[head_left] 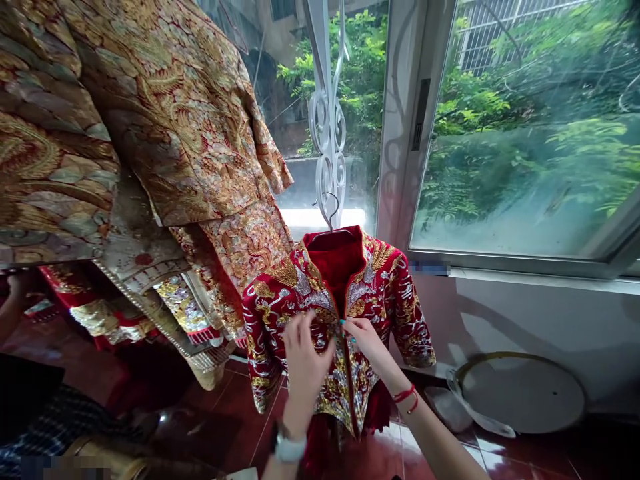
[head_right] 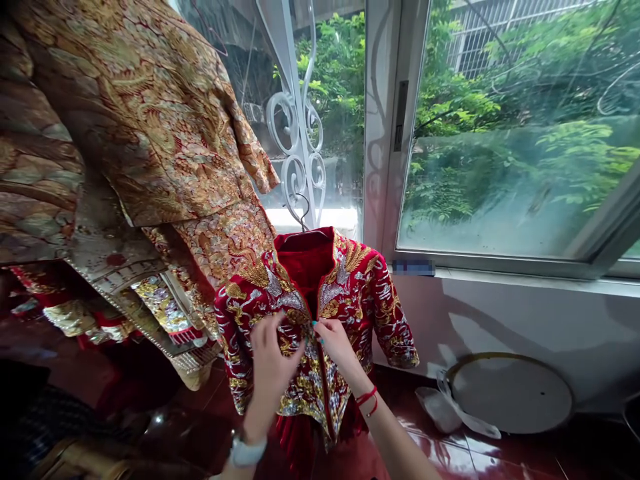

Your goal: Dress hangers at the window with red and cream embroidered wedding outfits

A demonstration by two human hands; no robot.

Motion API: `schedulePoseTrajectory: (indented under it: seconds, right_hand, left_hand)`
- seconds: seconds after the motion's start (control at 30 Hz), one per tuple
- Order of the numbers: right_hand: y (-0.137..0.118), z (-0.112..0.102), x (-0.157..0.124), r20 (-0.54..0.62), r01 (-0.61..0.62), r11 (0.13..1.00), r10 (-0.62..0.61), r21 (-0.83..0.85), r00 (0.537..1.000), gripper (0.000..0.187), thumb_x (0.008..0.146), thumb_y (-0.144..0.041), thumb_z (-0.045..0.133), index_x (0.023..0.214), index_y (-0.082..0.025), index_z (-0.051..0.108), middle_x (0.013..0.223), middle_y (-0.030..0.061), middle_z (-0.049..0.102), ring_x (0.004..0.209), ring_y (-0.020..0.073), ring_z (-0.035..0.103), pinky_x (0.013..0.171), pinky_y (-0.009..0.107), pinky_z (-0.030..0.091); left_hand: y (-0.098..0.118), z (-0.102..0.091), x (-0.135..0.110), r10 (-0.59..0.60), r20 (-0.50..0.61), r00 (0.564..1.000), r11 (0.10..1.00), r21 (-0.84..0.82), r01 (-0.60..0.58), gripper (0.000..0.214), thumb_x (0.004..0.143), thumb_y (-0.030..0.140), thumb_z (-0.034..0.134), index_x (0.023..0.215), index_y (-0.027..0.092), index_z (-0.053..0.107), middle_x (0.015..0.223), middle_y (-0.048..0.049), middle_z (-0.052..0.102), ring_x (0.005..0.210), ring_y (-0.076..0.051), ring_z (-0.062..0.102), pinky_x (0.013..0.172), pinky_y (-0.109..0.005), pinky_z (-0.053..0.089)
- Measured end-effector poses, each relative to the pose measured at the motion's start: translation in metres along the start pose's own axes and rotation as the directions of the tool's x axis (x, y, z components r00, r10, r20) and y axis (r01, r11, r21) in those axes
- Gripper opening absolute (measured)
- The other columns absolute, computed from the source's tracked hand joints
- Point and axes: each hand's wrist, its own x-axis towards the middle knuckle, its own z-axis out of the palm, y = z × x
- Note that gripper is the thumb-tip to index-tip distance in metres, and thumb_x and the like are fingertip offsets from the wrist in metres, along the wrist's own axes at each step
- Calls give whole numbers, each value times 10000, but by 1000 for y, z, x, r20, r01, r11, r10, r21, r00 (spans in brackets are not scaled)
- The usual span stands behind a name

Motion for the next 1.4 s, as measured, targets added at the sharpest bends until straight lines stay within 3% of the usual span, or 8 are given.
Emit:
schedulePoseTrajectory:
  seconds: [0.07,0.13,0.23,0.3,0.83,1.03,1.17,1.4]
  right_hand:
    - [1,1,-1,20,3,1000,-3,-10,1000,263,702,-372,548,539,-196,440,482,-83,306,430,50,199,440,256,120]
    - [1,3,-2,58,-4,1000,4,2,998,257,688,-376,562,542,-192,457,476,-88,296,431,48,190,440,252,119]
    - [-4,6,-1,73,-21,998,17,59,997,273,683,-408,589,560,-181,502,470,-97,284,419,41,177,432,244,121]
    - [-10,8,3,56,-14,995,9,97,998,296,681,-428,615,570,-169,521,482,-92,322,412,32,176,423,239,123]
    - [-73,32,23,-139,256,925,-224,282,965,325,717,-449,677,642,-145,587,500,-84,356,415,27,182,387,211,185]
    - [-65,32,16,-119,200,957,-179,209,977,297,708,-428,649,634,-153,565,542,-75,401,412,24,198,388,209,166]
    - [-56,31,15,-137,239,964,-223,112,965,278,714,-405,600,603,-154,557,513,-76,358,425,36,201,407,226,143]
    - [-60,30,20,-161,239,959,-214,154,963,244,690,-372,593,577,-169,516,476,-92,291,439,45,180,421,235,132]
  left_hand:
    - [-5,-32,60,67,-155,986,997,53,-59,887,729,389,749,1440,128,288,1475,-247,361,1422,-405,265,1123,-592,286]
    - [-17,-51,112,107,-98,989,991,96,-98,1036,622,437,830,1447,145,277,1476,-242,380,1419,-451,251,1125,-647,224]
    - [-37,-56,154,161,104,981,982,81,-170,868,606,461,829,1332,185,441,1290,-176,585,1240,-406,505,1074,-589,326]
    - [-45,-52,161,173,124,977,982,56,-181,768,620,462,812,1263,190,492,1227,-148,624,1162,-362,564,1020,-522,396]
    - [-51,-42,156,186,55,981,982,-3,-186,804,656,473,803,1323,232,424,1251,-124,576,1184,-345,522,1019,-497,377]
    - [-24,-21,87,51,-282,958,998,-20,-59,678,670,538,758,1188,197,485,1204,-142,517,1229,-366,428,1019,-530,346]
    - [10,17,34,54,-70,996,998,14,-53,318,792,446,634,983,197,579,988,-117,615,943,-313,552,805,-438,415]
    - [26,30,47,98,-7,995,988,118,-97,211,943,252,424,950,252,635,890,-66,694,853,-268,587,745,-406,370]
